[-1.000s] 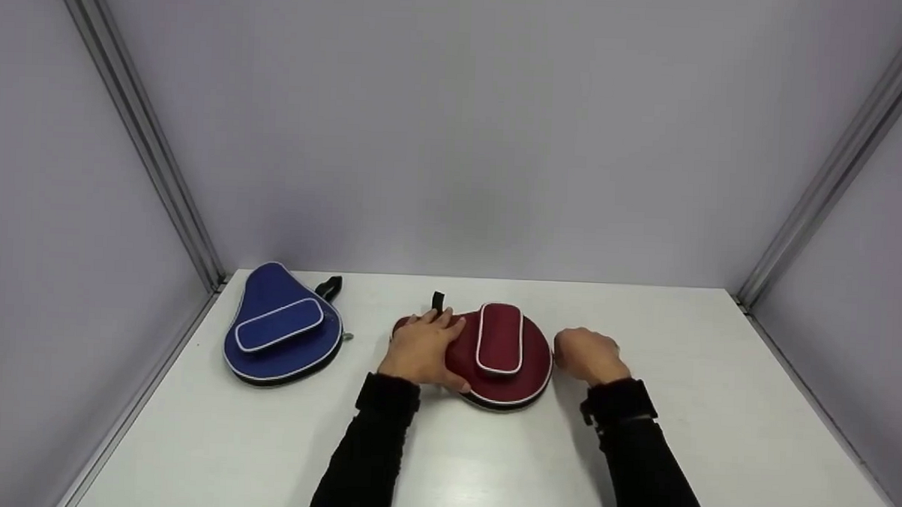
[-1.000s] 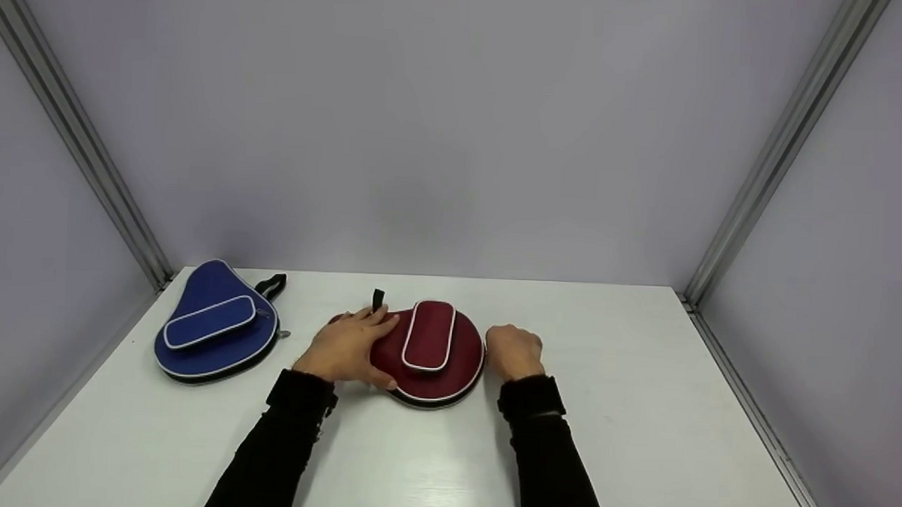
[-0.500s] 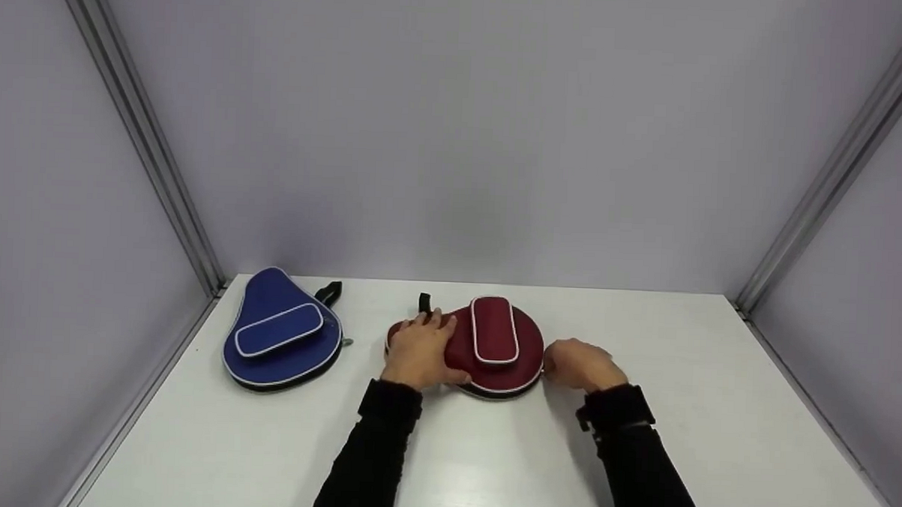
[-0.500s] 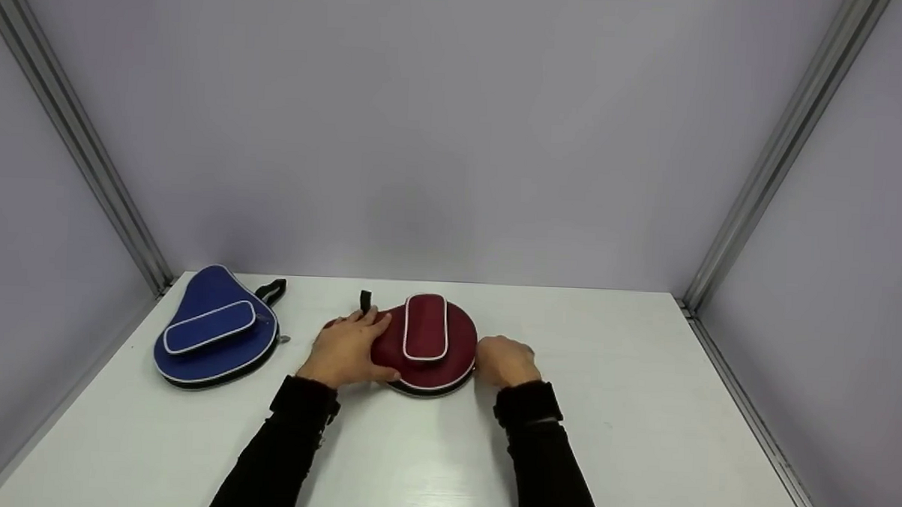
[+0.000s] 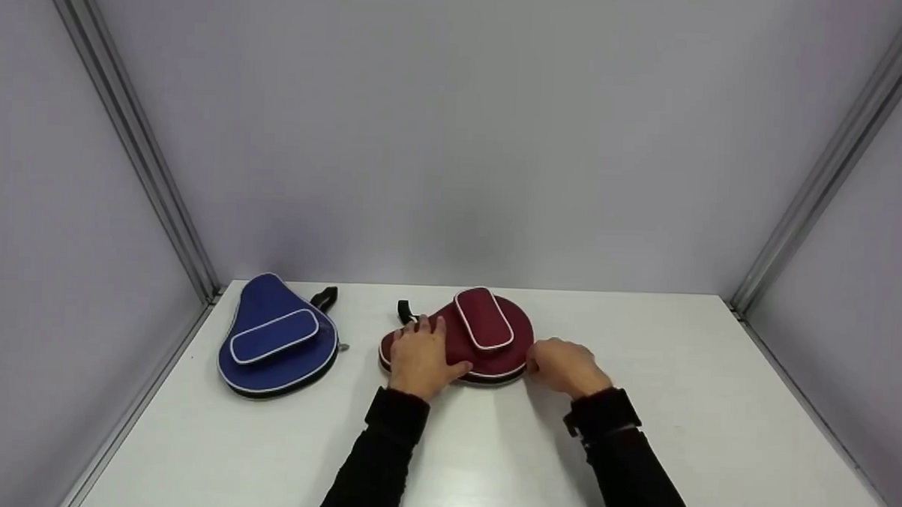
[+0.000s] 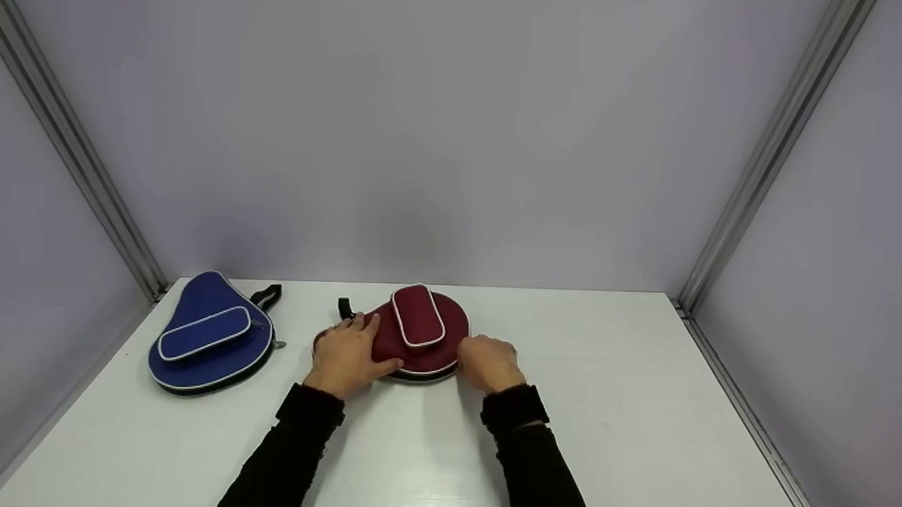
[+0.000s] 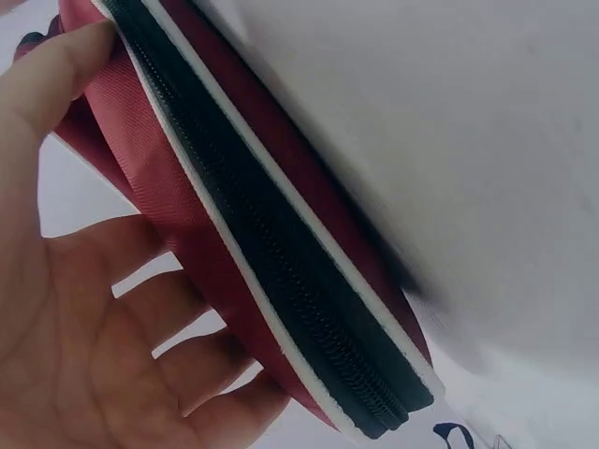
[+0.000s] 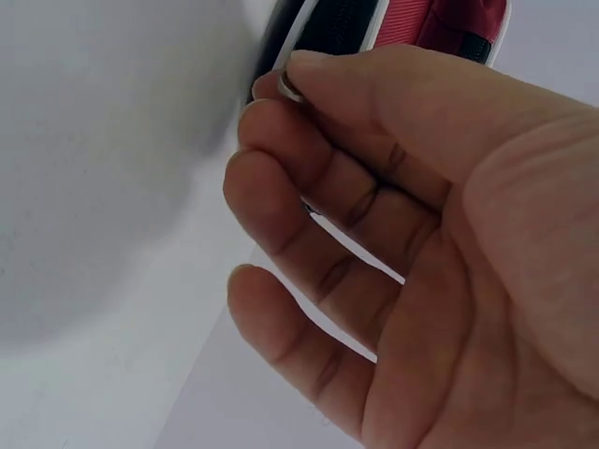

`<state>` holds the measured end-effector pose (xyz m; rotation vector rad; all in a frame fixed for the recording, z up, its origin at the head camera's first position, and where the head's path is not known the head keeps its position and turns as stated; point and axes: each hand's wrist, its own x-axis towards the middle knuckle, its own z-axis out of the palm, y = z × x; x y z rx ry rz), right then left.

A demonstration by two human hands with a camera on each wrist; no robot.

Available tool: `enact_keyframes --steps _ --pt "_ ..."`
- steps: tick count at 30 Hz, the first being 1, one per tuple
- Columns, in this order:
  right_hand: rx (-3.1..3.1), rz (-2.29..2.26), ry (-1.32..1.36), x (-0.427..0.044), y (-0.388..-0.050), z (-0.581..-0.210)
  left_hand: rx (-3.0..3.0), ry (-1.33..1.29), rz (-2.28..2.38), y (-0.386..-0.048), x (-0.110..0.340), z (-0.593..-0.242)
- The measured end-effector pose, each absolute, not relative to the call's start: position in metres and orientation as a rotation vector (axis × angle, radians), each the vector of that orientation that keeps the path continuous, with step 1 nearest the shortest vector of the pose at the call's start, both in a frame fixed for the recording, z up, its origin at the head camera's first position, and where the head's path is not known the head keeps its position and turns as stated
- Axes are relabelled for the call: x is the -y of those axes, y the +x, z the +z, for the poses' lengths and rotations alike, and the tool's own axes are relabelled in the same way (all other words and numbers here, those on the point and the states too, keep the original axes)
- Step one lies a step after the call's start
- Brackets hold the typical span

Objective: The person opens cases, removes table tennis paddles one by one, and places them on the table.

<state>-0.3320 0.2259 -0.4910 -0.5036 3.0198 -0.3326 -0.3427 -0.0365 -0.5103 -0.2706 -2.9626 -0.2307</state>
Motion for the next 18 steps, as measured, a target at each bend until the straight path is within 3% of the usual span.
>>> enact_keyframes --steps 18 --pt "-3.060 -0.283 -0.352 -0.227 -0.345 -0.482 3.049 -0.472 -0.409 -0.338 0.062 -0.482"
